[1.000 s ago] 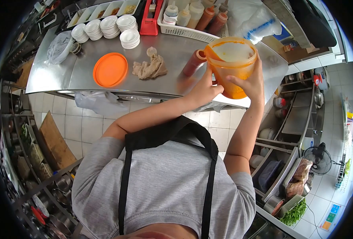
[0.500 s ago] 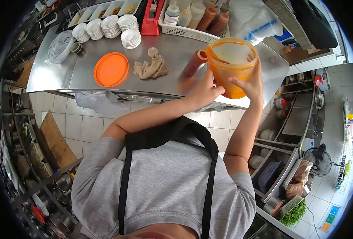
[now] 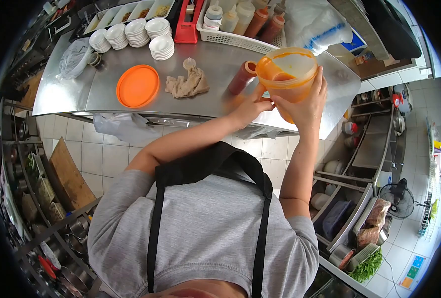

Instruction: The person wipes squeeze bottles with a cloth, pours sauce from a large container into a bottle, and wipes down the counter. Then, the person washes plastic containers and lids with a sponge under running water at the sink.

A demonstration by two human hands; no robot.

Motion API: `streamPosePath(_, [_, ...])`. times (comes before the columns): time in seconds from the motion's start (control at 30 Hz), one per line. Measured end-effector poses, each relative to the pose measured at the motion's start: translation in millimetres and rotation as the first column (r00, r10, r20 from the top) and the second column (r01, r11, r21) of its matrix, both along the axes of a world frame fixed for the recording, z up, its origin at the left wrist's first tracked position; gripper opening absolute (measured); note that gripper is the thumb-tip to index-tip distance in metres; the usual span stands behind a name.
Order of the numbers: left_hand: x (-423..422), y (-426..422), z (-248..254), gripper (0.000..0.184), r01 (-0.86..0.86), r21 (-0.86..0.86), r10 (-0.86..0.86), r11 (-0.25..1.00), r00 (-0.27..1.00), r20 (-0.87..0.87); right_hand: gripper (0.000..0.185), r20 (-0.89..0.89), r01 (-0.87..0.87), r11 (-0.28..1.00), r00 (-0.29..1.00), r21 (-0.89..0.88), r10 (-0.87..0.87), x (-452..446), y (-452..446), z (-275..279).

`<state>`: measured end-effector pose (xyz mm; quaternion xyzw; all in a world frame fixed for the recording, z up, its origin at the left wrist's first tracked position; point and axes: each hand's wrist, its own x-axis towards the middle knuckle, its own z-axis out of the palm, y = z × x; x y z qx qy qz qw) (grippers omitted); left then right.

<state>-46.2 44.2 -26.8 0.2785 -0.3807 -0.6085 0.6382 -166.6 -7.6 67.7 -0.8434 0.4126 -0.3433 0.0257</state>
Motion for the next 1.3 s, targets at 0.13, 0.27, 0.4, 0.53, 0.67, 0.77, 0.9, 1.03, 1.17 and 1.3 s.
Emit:
streamPosePath(0.13, [-2.2,-6.8,-9.9,0.075,0.033,-0.038,-0.034,0.999,0.999,-0.006,0.119,-0.073,0.042,0.989,0.996,-0.138,-0.053,0.5,3.3,-3.5])
streamPosePath(0.27, [-7.8,-8.5,-17.9,0.075,0.056,-0.028,-0.056,0.998,0.998,0.022,0.119,-0.073,0.082,0.986,0.993,-0.142,-0.093,-4.7,7.5,-10.3])
streamPosePath(0.4, [-14.8,1.6,-15.2,0.079,0.023,-0.031,-0.021,0.999,0.996,0.092,0.120,0.076,0.032,0.999,0.997,-0.015,-0.031,-23.9,8.3,-20.5])
streamPosePath(0.53, [-16.9,13.2,-1.5,0.088,-0.005,-0.080,0.014,0.997,0.993,0.117,0.121,0.218,-0.144,0.982,0.969,0.122,0.115,-42.9,-9.5,-23.8])
streamPosePath(0.67, [-17.9,16.8,-0.3,0.095,-0.044,-0.083,0.054,0.996,0.990,0.128,0.121,0.163,-0.242,0.962,0.962,0.129,0.220,-37.8,-17.1,-15.5])
streamPosePath(0.77, [-19.0,18.6,0.3,0.097,-0.058,-0.084,0.066,0.995,0.993,0.097,0.120,0.140,-0.268,0.953,0.959,0.144,0.248,-32.0,-19.4,-11.0])
streamPosePath(0.9, [-21.0,16.9,-5.9,0.098,-0.071,-0.057,0.078,0.996,0.989,0.126,0.119,0.132,-0.262,0.949,0.961,0.177,0.241,-29.1,-19.1,-9.3])
streamPosePath(1.03, [-20.9,17.0,-8.6,0.095,-0.055,-0.057,0.065,0.997,0.981,0.183,0.116,0.114,-0.248,0.935,0.968,0.254,0.226,-37.5,-19.3,-15.4])
streamPosePath(1.17, [-25.5,4.9,-28.7,0.080,-0.009,-0.158,0.043,0.987,0.976,0.215,0.113,0.253,-0.297,0.932,0.937,0.207,0.242,-62.5,-35.9,-55.5])
streamPosePath(1.3, [-4.9,5.3,-40.9,0.071,0.082,-0.015,-0.066,0.997,0.888,0.454,0.106,0.611,-0.378,0.875,0.781,0.303,0.125,-93.8,-34.8,-104.8])
